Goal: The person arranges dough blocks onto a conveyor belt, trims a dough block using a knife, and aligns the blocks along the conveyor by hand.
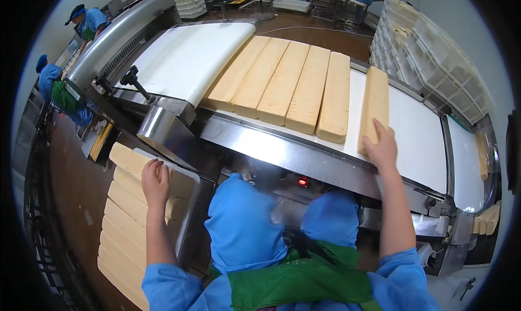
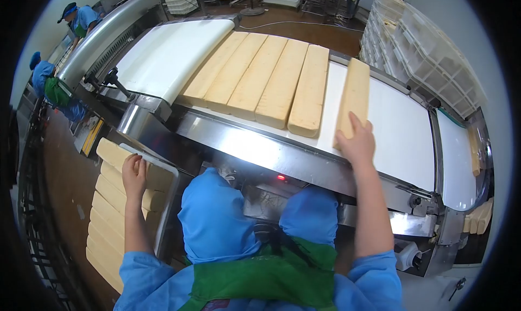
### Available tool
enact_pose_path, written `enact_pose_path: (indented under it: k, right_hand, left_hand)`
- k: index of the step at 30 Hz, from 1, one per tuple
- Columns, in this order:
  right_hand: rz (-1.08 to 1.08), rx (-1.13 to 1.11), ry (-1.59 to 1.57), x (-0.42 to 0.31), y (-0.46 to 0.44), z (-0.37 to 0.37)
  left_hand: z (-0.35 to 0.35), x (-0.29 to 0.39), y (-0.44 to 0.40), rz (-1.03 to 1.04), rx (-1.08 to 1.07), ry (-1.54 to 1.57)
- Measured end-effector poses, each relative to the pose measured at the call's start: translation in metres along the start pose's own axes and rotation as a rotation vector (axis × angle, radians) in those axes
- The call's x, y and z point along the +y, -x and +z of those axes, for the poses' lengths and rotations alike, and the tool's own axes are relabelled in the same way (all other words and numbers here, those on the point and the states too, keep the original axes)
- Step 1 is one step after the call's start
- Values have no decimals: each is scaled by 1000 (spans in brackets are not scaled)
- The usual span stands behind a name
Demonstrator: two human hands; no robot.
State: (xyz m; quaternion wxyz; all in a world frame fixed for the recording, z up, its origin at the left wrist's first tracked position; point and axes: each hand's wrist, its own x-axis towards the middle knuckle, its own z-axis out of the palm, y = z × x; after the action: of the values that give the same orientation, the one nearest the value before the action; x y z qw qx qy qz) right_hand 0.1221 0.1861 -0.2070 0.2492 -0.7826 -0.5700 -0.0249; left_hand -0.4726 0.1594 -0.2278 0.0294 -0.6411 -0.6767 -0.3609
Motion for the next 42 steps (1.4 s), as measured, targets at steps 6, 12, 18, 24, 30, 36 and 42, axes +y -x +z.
enact_pose_path:
  k: [6, 12, 18, 24, 30, 36, 42]
  right_hand:
    - [0, -73, -76, -68, -7, 12]
    - [-232, 171, -207, -46, 18, 11]
    - [-323, 125, -485, -76, 68, -17]
    - [-523, 2, -586, -113, 97, -25]
    - [-705, -309, -739, -152, 135, -16]
    - [-702, -1023, -1378, -204, 151, -28]
    - [-380, -438, -1624, -166, 141, -47]
  left_hand:
    - [10, -3, -14, 80, -225, -273]
    - [-24, -9, -9, -296, -445, -332]
    - [-49, -66, 48, -330, 123, -505]
    - [-85, -47, 53, -830, 174, 907]
    - [-96, 10, 105, -516, 152, 1345]
    - [-59, 135, 70, -154, -57, 1389]
    - [-25, 227, 23, 514, -463, 1115]
